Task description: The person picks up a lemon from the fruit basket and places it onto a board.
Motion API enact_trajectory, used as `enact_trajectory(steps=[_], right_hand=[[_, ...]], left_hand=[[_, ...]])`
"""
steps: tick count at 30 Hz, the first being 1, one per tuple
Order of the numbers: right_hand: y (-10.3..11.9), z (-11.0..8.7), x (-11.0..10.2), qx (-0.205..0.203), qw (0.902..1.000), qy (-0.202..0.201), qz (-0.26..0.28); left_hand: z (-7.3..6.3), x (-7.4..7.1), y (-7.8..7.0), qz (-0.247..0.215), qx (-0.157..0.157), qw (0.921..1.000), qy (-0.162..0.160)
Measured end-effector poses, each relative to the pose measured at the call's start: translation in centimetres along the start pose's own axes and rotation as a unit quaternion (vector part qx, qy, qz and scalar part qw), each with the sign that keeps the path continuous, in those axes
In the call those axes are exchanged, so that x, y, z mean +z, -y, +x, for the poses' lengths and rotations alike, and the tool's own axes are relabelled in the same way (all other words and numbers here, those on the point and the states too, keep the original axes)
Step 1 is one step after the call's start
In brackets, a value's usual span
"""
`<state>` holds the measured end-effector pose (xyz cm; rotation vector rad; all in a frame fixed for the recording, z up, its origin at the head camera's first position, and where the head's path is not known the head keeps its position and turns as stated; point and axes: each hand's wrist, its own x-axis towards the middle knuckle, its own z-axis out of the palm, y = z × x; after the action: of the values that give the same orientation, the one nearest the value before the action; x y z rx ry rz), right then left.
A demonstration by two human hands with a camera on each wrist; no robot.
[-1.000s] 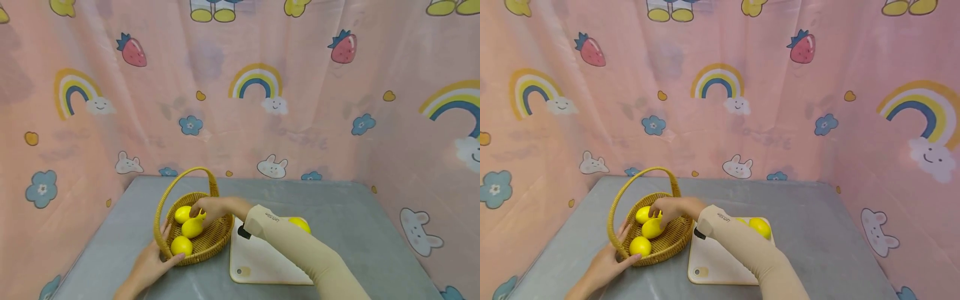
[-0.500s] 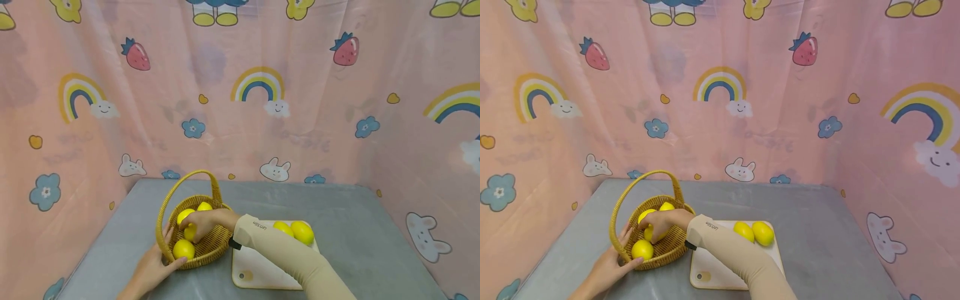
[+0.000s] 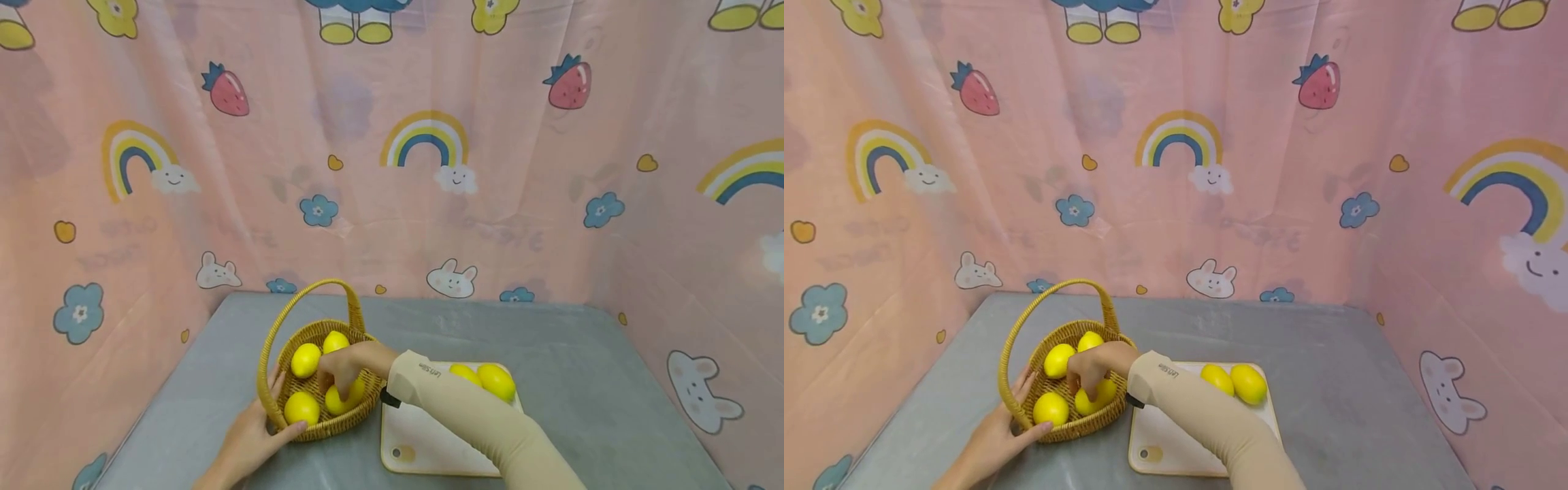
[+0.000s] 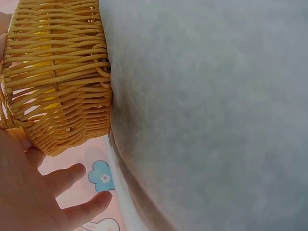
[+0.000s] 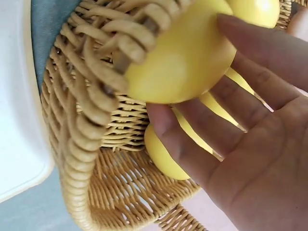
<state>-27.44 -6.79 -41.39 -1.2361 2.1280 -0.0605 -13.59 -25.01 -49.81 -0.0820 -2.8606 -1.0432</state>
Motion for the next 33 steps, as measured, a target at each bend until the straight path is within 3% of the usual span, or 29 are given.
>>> enact_trajectory(steps=[8,19,24,33], right_hand=[[-0.8,-0.7,0.5,-0.005,0.9999,0.007,0.007],[-2.3,-4.1,-0.5,-0.036,0.9927,-0.097,0.062],[-3.5,-5.8,-1.3,-0.049,0.9873,-0.11,0.104],[-6.1,-9.2,-1.2,-0.002,0.977,-0.125,0.172]], left_hand=[[0.2,0.4,-0.5,0.0,0.006,1.0,0.002],[-0.3,-0.1,-0.3,0.017,0.01,0.9998,-0.003],[-0.4,-0.4,-0.4,0.027,-0.002,0.9996,0.011],[0.0,-0.4,-0.8,0.028,-0.008,0.9992,0.027]])
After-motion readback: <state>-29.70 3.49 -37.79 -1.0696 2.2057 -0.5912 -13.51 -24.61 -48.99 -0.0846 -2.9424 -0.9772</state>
